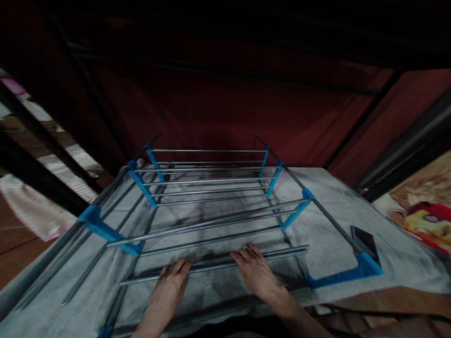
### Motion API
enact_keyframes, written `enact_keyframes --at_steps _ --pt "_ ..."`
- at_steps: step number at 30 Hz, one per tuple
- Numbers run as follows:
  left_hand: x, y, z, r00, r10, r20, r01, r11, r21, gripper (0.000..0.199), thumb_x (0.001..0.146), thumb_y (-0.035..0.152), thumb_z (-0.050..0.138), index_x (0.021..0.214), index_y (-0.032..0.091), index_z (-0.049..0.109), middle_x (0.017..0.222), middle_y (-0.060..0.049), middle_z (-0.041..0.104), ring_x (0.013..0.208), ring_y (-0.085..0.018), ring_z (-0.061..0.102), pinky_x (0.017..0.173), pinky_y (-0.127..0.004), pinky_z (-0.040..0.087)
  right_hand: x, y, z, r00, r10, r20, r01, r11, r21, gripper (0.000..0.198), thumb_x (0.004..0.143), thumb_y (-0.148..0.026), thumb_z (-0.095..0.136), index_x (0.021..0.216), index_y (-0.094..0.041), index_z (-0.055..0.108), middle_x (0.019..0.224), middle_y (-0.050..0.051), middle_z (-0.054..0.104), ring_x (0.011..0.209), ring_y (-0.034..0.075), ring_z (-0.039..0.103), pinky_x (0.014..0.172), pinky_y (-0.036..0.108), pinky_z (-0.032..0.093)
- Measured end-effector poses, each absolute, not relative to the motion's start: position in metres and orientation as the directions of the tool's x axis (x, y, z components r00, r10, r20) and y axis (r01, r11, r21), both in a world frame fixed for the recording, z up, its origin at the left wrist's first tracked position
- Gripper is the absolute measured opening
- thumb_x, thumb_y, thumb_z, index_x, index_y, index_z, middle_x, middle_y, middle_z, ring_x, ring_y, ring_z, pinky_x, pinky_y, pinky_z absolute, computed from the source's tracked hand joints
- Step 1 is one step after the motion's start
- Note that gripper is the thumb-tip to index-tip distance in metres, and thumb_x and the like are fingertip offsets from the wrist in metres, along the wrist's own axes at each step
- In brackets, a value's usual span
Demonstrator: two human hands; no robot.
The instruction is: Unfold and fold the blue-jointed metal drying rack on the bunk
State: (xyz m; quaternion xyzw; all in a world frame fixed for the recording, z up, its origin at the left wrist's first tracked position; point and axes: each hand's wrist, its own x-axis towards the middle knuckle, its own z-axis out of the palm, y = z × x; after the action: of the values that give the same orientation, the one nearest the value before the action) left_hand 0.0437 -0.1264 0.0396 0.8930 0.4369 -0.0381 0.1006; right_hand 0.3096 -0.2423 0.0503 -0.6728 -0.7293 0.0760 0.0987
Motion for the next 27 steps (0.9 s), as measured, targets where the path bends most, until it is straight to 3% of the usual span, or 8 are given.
enact_keyframes --at_steps 6,9,12,15,17,19,23,27 --pt "0.053 -0.119 0.020 0.645 0.758 -0.101 0.759 -0.619 0.203 0.047 0.093 0.016 0.037 0.124 0.022 0.071 0.131 -0.012 0.068 0.123 -0.029 0.064 0.107 -0.049 0.049 0.317 -0.246 0.040 -0.042 0.999 -0.005 0.957 0.039 -0.289 0.040 0.097 -0.011 0.043 0.130 -0.023 0.061 0.125 0.006 0.065 0.119 0.020 0.059 0.118 0.043 0.036" --pt "0.049 -0.118 0.009 0.610 0.793 0.010 0.723 -0.561 0.403 0.039 0.089 0.031 0.049 0.120 0.024 0.073 0.128 -0.012 0.070 0.121 -0.032 0.065 0.106 -0.054 0.050 0.320 -0.258 0.031 0.007 0.998 0.059 0.945 0.012 -0.326 0.040 0.099 -0.017 0.045 0.136 -0.025 0.058 0.135 0.006 0.061 0.125 0.021 0.056 0.118 0.042 0.037" --pt "0.045 -0.114 0.015 0.443 0.895 0.056 0.561 -0.326 0.761 0.040 0.081 0.048 0.064 0.112 0.026 0.075 0.121 -0.009 0.073 0.117 -0.033 0.067 0.105 -0.051 0.053 0.321 -0.263 0.035 0.049 0.992 0.113 0.943 -0.008 -0.332 0.044 0.098 -0.016 0.047 0.140 -0.026 0.055 0.141 0.006 0.058 0.128 0.022 0.054 0.116 0.040 0.041" --pt "0.049 -0.114 0.048 0.203 0.968 -0.145 0.207 0.103 0.973 0.046 0.077 0.052 0.072 0.115 0.026 0.073 0.113 -0.007 0.076 0.112 -0.028 0.069 0.099 -0.039 0.057 0.317 -0.259 0.052 0.005 0.985 0.170 0.938 0.054 -0.343 0.047 0.096 -0.010 0.046 0.139 -0.027 0.055 0.139 0.005 0.058 0.126 0.020 0.056 0.111 0.037 0.047" --pt "0.056 -0.115 0.078 0.111 0.935 -0.338 -0.100 0.348 0.932 0.047 0.077 0.041 0.075 0.120 0.023 0.069 0.110 -0.007 0.076 0.107 -0.024 0.071 0.089 -0.032 0.060 0.312 -0.253 0.066 -0.052 0.971 0.232 0.925 0.135 -0.356 0.050 0.094 -0.006 0.044 0.138 -0.027 0.055 0.137 0.005 0.060 0.123 0.019 0.057 0.108 0.035 0.050" --pt "0.064 -0.116 0.106 0.065 0.893 -0.446 -0.366 0.437 0.821 0.039 0.076 0.022 0.074 0.114 0.021 0.069 0.106 -0.006 0.076 0.098 -0.020 0.072 0.079 -0.027 0.061 0.305 -0.247 0.078 -0.097 0.945 0.313 0.909 0.212 -0.360 0.053 0.092 -0.002 0.041 0.137 -0.026 0.055 0.135 0.006 0.062 0.121 0.019 0.059 0.105 0.035 0.052" --pt "0.072 -0.108 0.131 -0.012 0.898 -0.439 -0.637 0.331 0.696 0.019 0.079 0.003 0.064 0.092 0.016 0.066 0.091 -0.004 0.074 0.081 -0.015 0.072 0.068 -0.024 0.060 0.297 -0.238 0.092 -0.159 0.884 0.440 0.886 0.325 -0.331 0.057 0.090 -0.002 0.040 0.140 -0.027 0.052 0.134 0.006 0.062 0.120 0.020 0.061 0.104 0.038 0.055" --pt "0.067 -0.102 0.126 -0.076 0.875 -0.479 -0.693 0.299 0.656 0.014 0.084 0.000 0.059 0.084 0.013 0.063 0.072 -0.001 0.067 0.062 -0.010 0.066 0.057 -0.019 0.055 0.297 -0.228 0.096 -0.248 0.835 0.492 0.878 0.408 -0.251 0.058 0.090 -0.004 0.042 0.141 -0.028 0.051 0.135 0.006 0.062 0.120 0.021 0.062 0.102 0.038 0.055"
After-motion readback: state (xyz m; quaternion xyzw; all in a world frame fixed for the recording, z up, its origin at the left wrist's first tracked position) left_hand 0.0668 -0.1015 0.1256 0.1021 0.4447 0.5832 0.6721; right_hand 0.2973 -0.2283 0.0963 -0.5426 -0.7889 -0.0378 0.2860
